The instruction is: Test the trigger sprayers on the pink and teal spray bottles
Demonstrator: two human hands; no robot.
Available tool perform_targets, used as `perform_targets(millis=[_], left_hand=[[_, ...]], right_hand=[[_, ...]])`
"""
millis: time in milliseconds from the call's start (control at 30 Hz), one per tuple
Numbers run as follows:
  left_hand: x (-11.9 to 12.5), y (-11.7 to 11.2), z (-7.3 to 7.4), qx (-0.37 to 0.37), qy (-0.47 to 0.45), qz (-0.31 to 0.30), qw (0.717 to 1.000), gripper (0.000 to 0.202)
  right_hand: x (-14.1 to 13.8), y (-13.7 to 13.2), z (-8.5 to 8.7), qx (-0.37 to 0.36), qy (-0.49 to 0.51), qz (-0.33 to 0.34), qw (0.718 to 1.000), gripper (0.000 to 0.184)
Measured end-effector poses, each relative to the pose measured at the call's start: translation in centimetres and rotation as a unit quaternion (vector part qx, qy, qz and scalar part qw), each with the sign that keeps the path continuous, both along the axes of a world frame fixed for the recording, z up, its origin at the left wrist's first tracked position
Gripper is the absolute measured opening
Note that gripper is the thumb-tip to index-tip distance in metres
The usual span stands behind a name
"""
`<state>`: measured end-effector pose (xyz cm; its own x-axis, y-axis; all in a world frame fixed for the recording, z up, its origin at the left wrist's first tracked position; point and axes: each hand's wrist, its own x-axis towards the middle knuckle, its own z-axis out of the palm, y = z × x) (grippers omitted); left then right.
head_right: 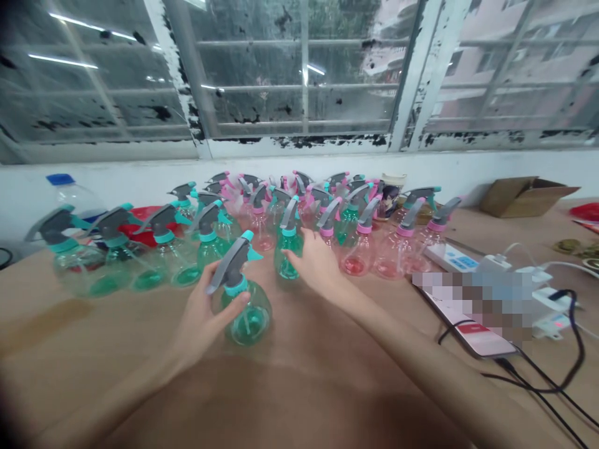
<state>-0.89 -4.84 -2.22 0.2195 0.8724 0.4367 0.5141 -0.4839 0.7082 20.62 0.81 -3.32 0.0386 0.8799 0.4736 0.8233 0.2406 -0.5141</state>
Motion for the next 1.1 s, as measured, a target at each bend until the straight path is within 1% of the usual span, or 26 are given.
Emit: perform_targets(millis=[100,167,233,300,400,467,600,733,767,933,1100], left_hand=[[-0.3,-0.6,0.5,-0.015,0.045,0.015,0.999,0.02],[-0.5,-0.6,0.7,-0.018,0.06,0.021,0.998,0.016],[-0.8,-0.2,0.8,-0.012,0.071,0.017,0.997,0.018],[-1.1,0.7,0.8,0.001,0.088,0.007,0.996,0.021],[-1.1,2.8,0.5,0.025,0.108,0.018,0.994,0.027],[-0.8,4.5,0.3,0.039,0.108,0.041,0.993,0.033],[0.3,7.1,0.4,0.046,0.115,0.034,0.992,0.036],[0.8,8.3,0.7,0.052,0.109,0.028,0.992,0.06],[0.8,8.4,0.7,0.053,0.107,0.027,0.993,0.063],[0.6,9.2,0.2,0.055,0.091,0.029,0.994,0.052],[0.6,10.2,0.0,0.054,0.08,0.034,0.995,0.055]], right_hand=[[-0.6,1.3,0.1,-0.003,0.0,-0.024,1.0,0.075],[-0.9,2.1,0.1,-0.007,-0.006,-0.024,1.0,0.075],[-1.0,2.7,0.1,-0.015,-0.017,-0.022,1.0,0.063],[-1.0,2.9,0.0,-0.022,-0.03,-0.022,0.999,0.049],[-0.9,2.7,-0.1,-0.026,-0.046,-0.024,0.998,0.041],[-0.6,2.4,-0.1,-0.03,-0.052,-0.023,0.998,0.04],[-0.2,1.9,0.1,-0.038,-0.057,-0.017,0.997,0.041],[-0.1,1.4,0.4,-0.042,-0.062,-0.022,0.997,0.04],[-0.1,1.3,0.5,-0.042,-0.064,-0.023,0.997,0.039],[-0.3,0.6,0.8,-0.043,-0.079,-0.031,0.995,0.041],[-0.5,-0.4,0.7,-0.028,-0.103,-0.033,0.994,0.042]])
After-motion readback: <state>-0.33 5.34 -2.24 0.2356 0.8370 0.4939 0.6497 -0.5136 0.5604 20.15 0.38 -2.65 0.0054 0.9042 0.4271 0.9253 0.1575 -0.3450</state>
